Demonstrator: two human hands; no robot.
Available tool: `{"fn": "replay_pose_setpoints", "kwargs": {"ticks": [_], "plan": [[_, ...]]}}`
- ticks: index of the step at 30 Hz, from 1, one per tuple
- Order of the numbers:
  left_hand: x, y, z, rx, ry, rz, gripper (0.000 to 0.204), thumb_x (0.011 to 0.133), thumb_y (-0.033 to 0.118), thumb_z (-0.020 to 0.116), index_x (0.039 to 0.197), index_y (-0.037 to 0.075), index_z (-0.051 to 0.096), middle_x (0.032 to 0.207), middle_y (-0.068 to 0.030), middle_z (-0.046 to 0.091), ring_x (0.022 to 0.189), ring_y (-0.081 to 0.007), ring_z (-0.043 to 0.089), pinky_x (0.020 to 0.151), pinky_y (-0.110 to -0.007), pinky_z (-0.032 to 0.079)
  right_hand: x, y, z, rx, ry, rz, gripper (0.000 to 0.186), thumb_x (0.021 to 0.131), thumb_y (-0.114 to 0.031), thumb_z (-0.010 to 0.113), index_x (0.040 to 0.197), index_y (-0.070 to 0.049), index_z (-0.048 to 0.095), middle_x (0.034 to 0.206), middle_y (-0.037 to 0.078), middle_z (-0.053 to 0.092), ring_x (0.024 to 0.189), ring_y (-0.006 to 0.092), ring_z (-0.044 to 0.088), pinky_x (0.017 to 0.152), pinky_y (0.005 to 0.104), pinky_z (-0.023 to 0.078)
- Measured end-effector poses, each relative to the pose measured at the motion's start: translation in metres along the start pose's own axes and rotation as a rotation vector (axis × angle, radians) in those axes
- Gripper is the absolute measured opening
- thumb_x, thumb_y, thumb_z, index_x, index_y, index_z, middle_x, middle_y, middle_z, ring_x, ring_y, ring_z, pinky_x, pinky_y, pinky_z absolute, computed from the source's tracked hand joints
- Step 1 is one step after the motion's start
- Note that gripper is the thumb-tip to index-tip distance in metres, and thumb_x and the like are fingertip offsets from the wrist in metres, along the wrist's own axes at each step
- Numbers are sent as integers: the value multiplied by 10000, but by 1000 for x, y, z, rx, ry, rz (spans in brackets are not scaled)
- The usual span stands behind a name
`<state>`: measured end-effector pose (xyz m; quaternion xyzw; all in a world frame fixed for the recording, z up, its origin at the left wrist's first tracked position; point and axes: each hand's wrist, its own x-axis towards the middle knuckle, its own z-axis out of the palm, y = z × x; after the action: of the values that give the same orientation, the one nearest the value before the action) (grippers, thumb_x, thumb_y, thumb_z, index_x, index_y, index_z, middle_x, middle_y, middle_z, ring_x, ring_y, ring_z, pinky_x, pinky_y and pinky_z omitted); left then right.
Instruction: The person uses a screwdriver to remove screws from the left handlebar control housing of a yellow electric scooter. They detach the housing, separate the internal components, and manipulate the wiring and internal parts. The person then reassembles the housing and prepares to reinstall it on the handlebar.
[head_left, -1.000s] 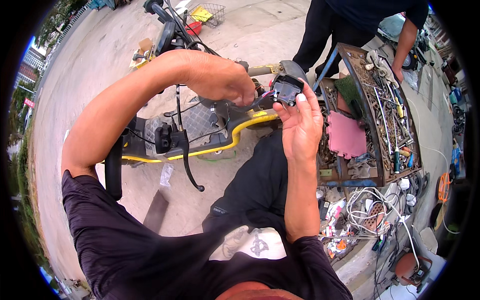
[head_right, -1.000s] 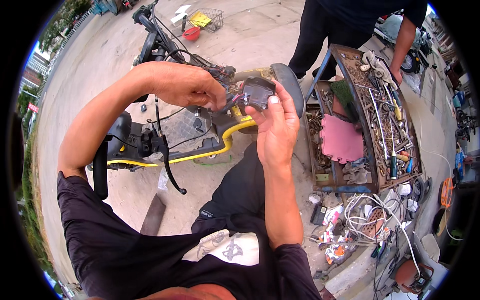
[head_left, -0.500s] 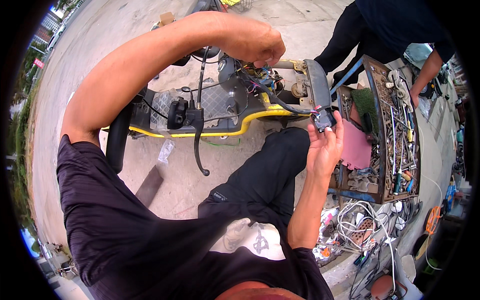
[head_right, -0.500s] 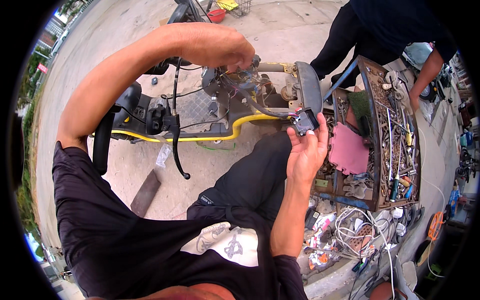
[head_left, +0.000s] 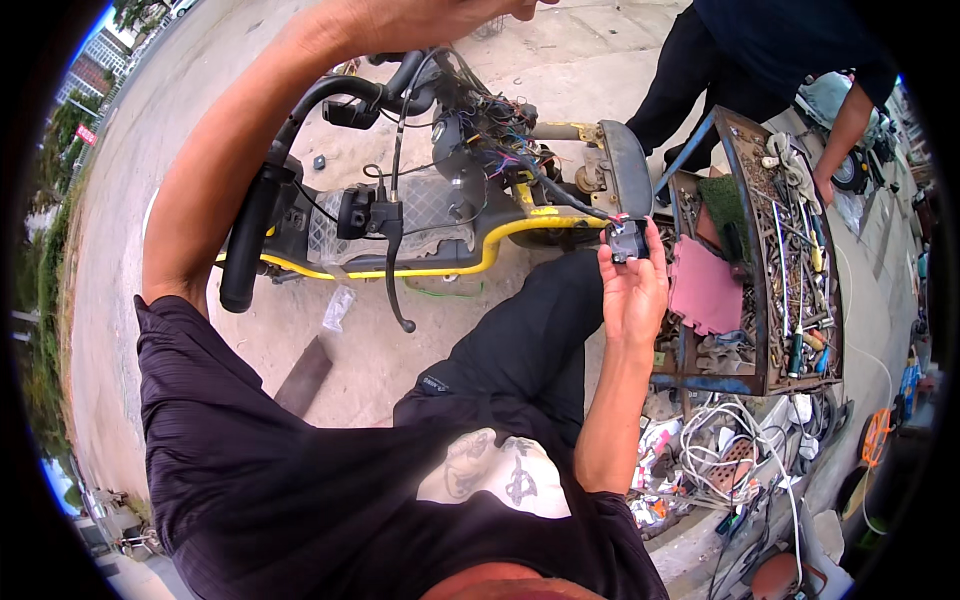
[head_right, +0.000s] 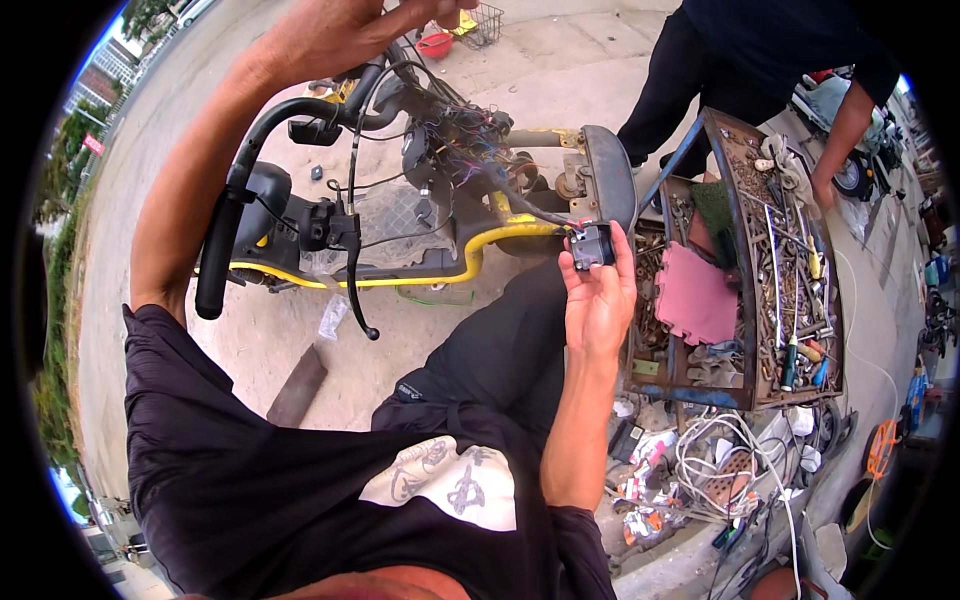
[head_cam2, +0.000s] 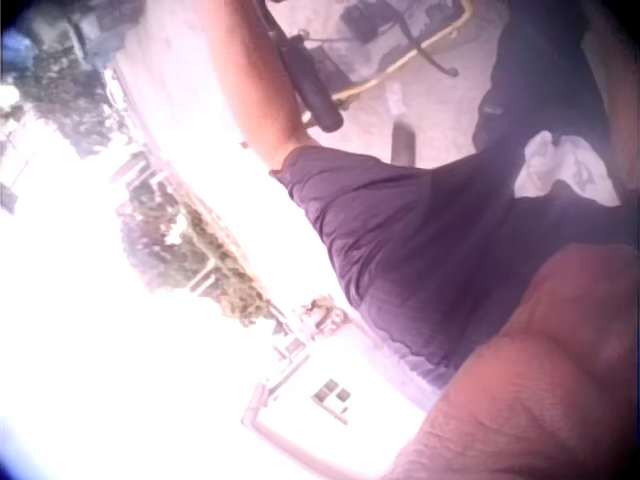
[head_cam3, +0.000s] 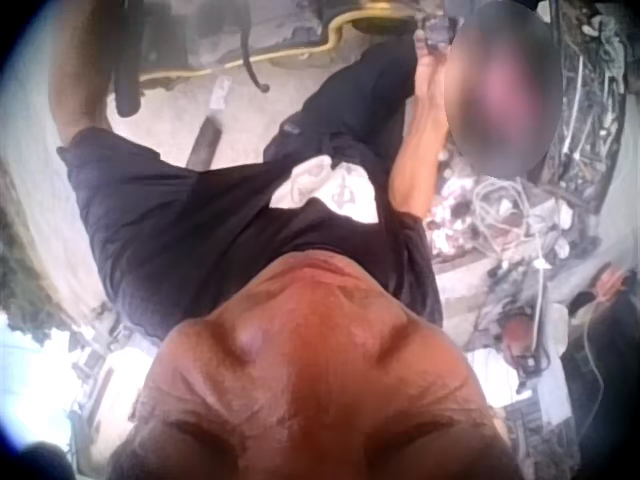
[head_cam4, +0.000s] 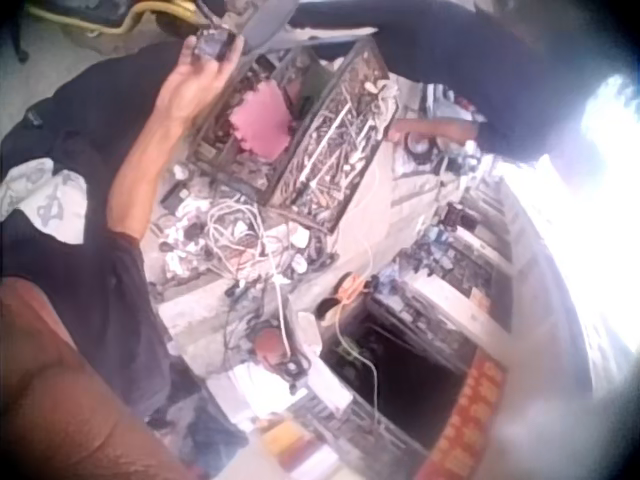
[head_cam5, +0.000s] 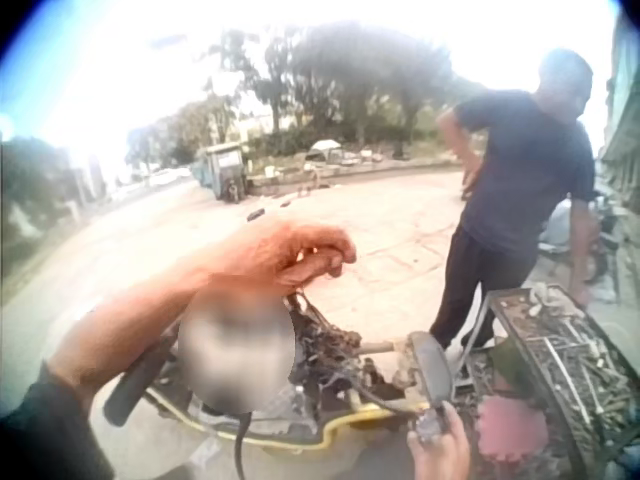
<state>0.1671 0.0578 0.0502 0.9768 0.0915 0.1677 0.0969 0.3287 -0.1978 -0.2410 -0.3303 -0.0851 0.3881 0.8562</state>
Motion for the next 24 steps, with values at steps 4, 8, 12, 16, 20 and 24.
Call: {"fn": "replay_pose_setpoints", "kwargs": {"ticks": [4,8,12,16,20,24], "plan": [[-42,42,-25,-89,140,257,212,1077,53,559,1237,25,694,1005,-96,755,934,-187,745,828,-339,590,-9,-24,33,-71,-133,-101,571,966,60,425,1530,-22,468,1369,199,632,1149,268,689,941,433,641],[-114,100,-12,-298,128,60,242,1064,69,613,1245,-84,664,1057,-167,730,983,-229,740,905,-349,582,-24,-25,50,-160,-216,-214,574,957,100,418,1517,-11,481,1392,183,619,1212,250,668,971,433,641],[-185,135,35,-573,43,-134,203,1028,93,636,1178,-36,684,998,-170,767,943,-297,758,874,-403,595,-42,-8,48,-214,-386,-238,605,907,167,437,1480,-17,503,1411,148,583,1254,243,644,989,432,634],[-227,145,122,-1061,130,-599,319,1074,135,631,1353,-18,604,1275,-139,698,1161,-213,681,1017,-359,537,-61,9,43,-265,-399,-278,656,792,244,435,1385,-9,553,1459,127,458,1323,278,594,997,423,635],[-219,117,206,-1175,478,-742,476,1105,213,589,1495,-37,478,1447,-174,583,1287,-242,611,1086,-392,507,-74,22,34,-424,-408,-340,620,763,226,455,1326,1,584,1448,143,429,1340,314,576,1002,435,626],[-184,80,265,-1231,670,-798,554,1109,258,593,1542,-44,423,1501,-187,533,1336,-256,576,1114,-393,489,-78,33,15,-599,-435,-480,643,733,234,461,1313,-11,590,1424,154,461,1336,310,564,1009,439,632]]}}
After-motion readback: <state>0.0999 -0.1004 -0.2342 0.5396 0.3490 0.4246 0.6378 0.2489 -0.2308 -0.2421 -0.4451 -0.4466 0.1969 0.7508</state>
